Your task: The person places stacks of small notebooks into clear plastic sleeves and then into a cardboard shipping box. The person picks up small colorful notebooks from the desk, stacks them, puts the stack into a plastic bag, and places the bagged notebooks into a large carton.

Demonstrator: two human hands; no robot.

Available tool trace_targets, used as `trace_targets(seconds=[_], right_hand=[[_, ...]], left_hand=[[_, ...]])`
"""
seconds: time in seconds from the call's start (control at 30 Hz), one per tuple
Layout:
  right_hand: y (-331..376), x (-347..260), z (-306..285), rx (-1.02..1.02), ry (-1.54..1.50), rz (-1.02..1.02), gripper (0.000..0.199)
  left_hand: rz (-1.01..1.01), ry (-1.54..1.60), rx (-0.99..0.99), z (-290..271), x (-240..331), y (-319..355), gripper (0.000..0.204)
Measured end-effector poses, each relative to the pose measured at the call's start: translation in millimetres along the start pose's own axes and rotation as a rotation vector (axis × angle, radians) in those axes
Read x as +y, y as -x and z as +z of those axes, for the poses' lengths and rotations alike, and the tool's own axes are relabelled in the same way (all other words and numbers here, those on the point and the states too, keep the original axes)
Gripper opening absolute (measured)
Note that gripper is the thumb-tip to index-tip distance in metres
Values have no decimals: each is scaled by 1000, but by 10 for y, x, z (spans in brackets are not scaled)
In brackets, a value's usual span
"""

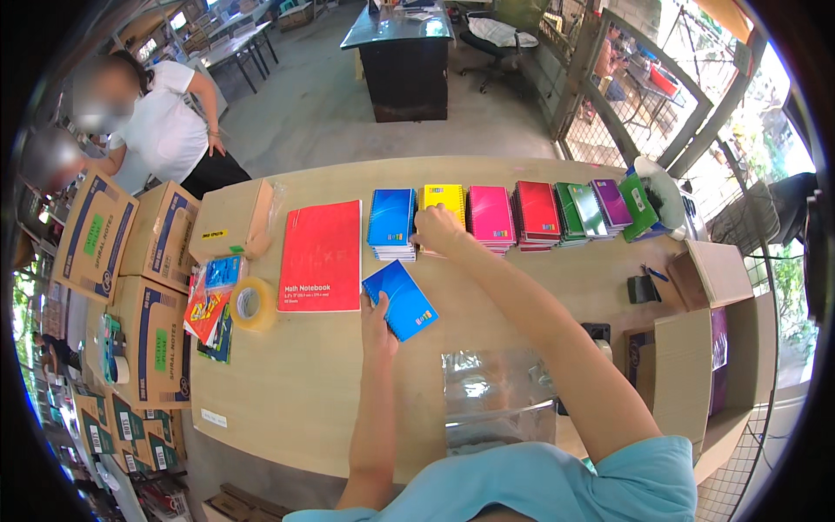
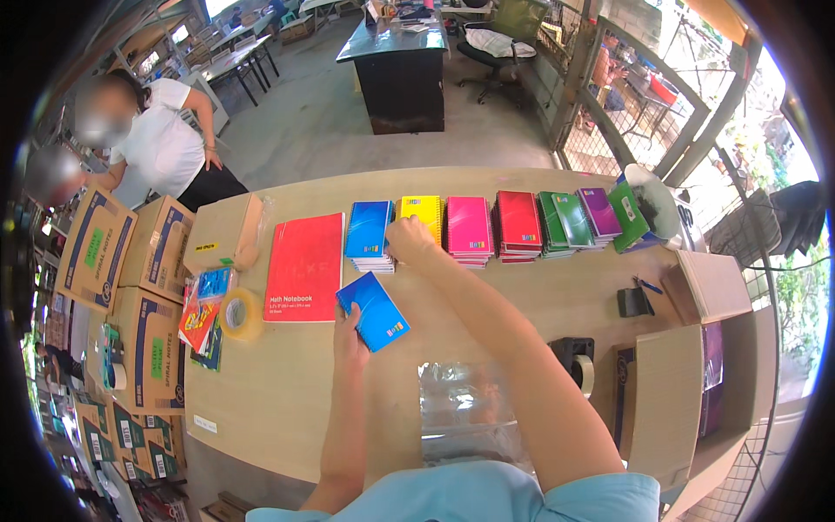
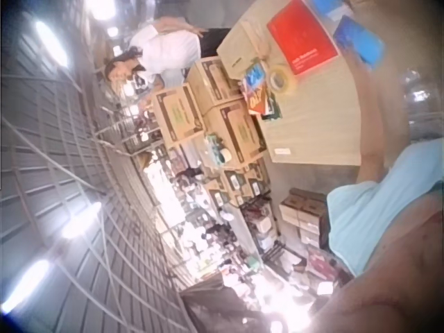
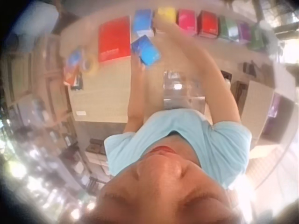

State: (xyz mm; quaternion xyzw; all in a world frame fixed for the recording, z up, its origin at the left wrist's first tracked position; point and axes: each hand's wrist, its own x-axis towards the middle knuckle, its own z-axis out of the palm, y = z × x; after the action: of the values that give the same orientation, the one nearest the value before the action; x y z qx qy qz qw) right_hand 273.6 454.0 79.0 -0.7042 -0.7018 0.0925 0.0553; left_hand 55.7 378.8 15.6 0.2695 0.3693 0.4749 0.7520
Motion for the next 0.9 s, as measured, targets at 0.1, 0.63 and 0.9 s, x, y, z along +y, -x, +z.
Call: trace_targets(seconds=[0.1,0.63,0.9], right_hand=[[-38,77,-60,70,-6,106,37],[2147,243,-216,259,-388,-497,39],[1611,1998,-14,710,-225,722,25]], left_hand=[[-33,73,-56,59,4,-4,47],[-807,260,-439,-116,-566,263,42],[-666,201,-372,316,-806,328,43]])
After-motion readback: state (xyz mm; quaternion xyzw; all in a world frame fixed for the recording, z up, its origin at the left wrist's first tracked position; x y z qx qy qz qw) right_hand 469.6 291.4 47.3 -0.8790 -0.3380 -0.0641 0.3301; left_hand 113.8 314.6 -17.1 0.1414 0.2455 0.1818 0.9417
